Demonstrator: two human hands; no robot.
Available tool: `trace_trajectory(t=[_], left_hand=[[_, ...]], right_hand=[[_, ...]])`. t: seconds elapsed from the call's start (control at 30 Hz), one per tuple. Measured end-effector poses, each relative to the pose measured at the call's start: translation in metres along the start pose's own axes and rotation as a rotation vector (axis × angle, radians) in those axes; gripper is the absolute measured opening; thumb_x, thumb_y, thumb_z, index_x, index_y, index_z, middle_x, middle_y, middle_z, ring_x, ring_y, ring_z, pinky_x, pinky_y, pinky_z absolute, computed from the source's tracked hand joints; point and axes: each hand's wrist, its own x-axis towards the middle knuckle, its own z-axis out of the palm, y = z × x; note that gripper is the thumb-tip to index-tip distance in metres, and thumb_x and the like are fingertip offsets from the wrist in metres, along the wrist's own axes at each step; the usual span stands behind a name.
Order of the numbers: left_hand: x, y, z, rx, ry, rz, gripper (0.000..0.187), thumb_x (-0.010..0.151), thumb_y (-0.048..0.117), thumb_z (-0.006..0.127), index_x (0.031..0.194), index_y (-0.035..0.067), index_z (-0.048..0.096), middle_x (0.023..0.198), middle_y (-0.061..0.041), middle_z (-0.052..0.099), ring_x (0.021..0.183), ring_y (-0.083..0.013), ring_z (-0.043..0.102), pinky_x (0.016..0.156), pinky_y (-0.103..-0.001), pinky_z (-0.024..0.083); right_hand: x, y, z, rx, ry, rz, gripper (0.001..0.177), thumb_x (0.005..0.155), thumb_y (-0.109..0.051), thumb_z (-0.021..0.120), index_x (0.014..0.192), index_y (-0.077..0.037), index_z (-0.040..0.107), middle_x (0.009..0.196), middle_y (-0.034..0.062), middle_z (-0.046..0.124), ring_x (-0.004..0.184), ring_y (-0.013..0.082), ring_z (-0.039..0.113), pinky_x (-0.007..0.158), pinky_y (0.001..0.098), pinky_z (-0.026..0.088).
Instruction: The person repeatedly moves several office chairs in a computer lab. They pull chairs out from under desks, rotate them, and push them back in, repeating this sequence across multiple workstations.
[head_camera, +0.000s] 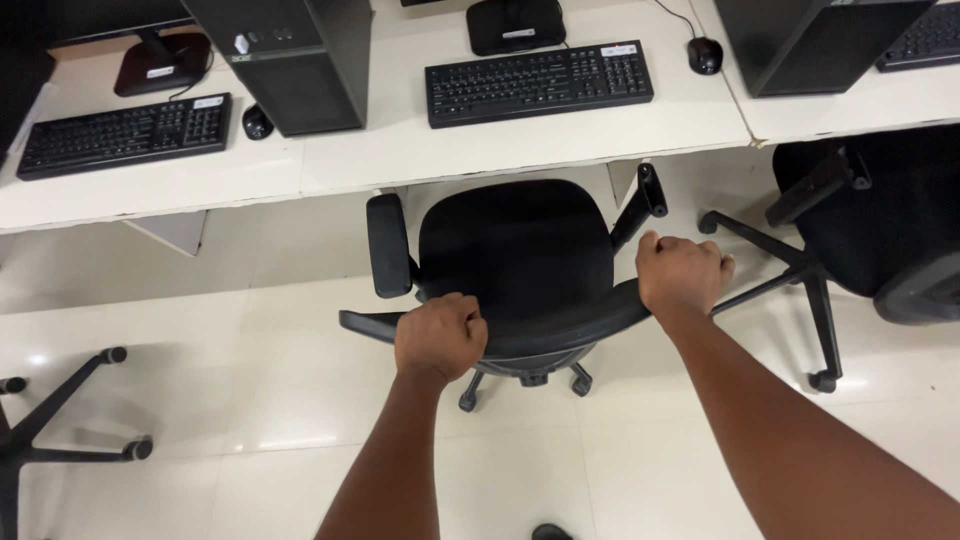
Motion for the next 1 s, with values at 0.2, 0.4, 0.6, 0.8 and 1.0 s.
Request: trace_trajectory(t=[0.2, 0.4, 0.6, 0.8, 1.0], left_hand=[[0.025, 0.024, 0.009, -0.032, -0.012, -0.051, 0.015, 0.085, 0.022, 0.057, 0.079, 0.016, 0.070, 0.080, 0.001, 0.068, 0.071, -0.0208, 0.067, 0.064, -0.039, 0.054], [0.045, 0.019, 0.005, -0.039, -0.037, -0.132, 0.014, 0.084, 0.022, 0.058, 0.079, 0.020, 0.071, 0.080, 0.003, 0.071, 0.071, -0.0200, 0.068, 0.066, -0.038, 0.054], [0.047, 0.017, 0.008, -0.062, 0.058, -0.033, 0.018, 0.088, 0.017, 0.056, 0.077, 0.020, 0.070, 0.079, 0.005, 0.070, 0.075, -0.0188, 0.068, 0.075, -0.040, 0.053], [0.025, 0.039, 0.025, 0.003, 0.210, -0.062, 0.014, 0.099, 0.023, 0.056, 0.107, 0.019, 0.067, 0.097, 0.002, 0.072, 0.101, -0.0206, 0.063, 0.107, -0.047, 0.034], [-0.009, -0.011, 0.020, -0.345, 0.132, 0.053, 0.038, 0.104, 0.023, 0.048, 0.141, 0.020, 0.048, 0.126, -0.006, 0.067, 0.130, -0.0245, 0.055, 0.121, -0.046, 0.024]], right_hand=[[0.031, 0.018, 0.004, 0.048, 0.070, -0.044, 0.058, 0.108, -0.044, 0.039, 0.092, -0.010, 0.083, 0.096, 0.0136, 0.076, 0.118, 0.0346, 0.058, 0.121, 0.0568, 0.024], [0.037, 0.001, -0.007, 0.105, 0.034, -0.009, 0.055, 0.105, -0.045, 0.043, 0.089, -0.011, 0.083, 0.093, 0.0131, 0.076, 0.120, 0.0348, 0.056, 0.121, 0.0594, 0.019], [0.043, 0.002, -0.004, 0.075, 0.038, -0.028, 0.056, 0.107, -0.045, 0.041, 0.093, -0.010, 0.082, 0.095, 0.0143, 0.076, 0.119, 0.0353, 0.058, 0.122, 0.0595, 0.020], [0.046, 0.031, 0.019, 0.052, 0.278, -0.193, 0.058, 0.114, -0.039, 0.040, 0.083, -0.006, 0.076, 0.091, 0.0151, 0.072, 0.105, 0.0363, 0.061, 0.120, 0.0596, 0.026], [0.019, 0.019, 0.007, 0.016, 0.398, -0.344, 0.052, 0.116, -0.034, 0.046, 0.082, -0.004, 0.072, 0.088, 0.0150, 0.070, 0.086, 0.0354, 0.066, 0.109, 0.0518, 0.046]])
